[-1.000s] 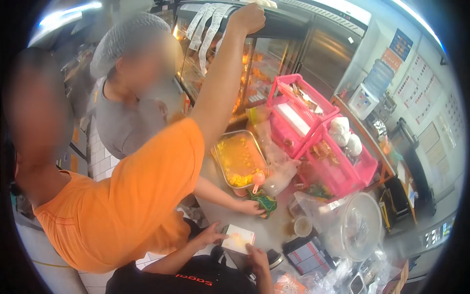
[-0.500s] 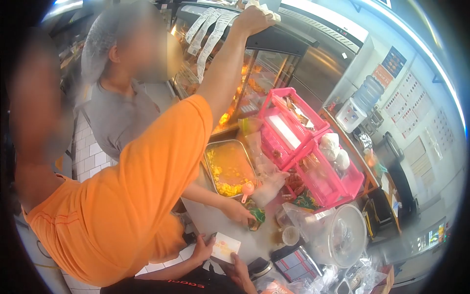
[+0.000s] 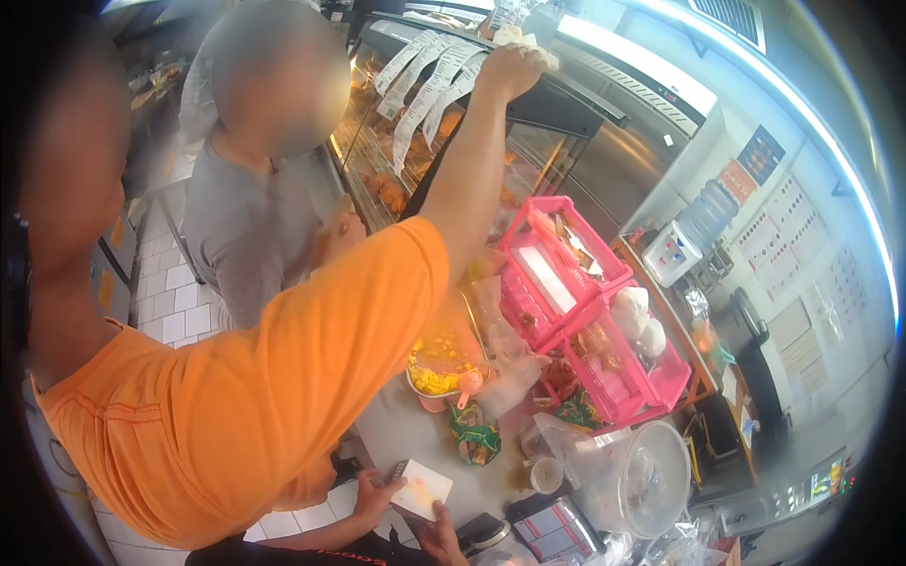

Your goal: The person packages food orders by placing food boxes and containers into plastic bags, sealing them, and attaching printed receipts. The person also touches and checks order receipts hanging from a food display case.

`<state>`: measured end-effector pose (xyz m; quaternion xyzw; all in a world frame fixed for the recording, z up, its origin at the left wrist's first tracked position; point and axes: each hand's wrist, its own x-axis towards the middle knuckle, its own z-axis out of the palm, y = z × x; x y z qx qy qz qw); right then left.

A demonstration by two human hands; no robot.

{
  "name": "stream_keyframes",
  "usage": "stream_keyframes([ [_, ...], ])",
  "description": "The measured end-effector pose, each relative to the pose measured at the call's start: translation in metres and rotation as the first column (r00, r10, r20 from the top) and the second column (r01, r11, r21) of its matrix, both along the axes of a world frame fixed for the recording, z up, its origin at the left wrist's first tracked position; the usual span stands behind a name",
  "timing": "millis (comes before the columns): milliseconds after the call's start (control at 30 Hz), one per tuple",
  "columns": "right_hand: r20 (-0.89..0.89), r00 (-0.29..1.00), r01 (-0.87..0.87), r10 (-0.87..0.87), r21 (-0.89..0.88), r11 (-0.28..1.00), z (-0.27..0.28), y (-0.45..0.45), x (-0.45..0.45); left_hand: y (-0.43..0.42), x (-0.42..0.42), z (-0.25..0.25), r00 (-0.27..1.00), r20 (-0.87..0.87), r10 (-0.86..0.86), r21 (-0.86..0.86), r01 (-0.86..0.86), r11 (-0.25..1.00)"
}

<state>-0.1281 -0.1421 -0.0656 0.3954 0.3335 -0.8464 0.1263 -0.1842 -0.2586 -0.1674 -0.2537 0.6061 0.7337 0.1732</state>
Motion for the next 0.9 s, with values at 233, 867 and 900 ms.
stream_keyframes([
  [233,0.001,1.000,0.031,-0.031,-0.026,0.999,-0.019,-0.001,-0.004,-0.008,-0.003,0.054,0.999,0.042,0.029,-0.098,-0.024,0.995],
  [867,-0.037,0.994,0.094,-0.099,-0.119,0.988,-0.048,0.011,0.012,0.003,0.000,-0.016,0.959,-0.128,0.254,0.283,-0.210,0.936],
  [900,-0.038,0.996,0.084,-0.087,-0.076,0.994,-0.037,0.007,0.010,0.001,-0.008,-0.018,0.937,-0.224,0.268,0.251,-0.210,0.945],
])
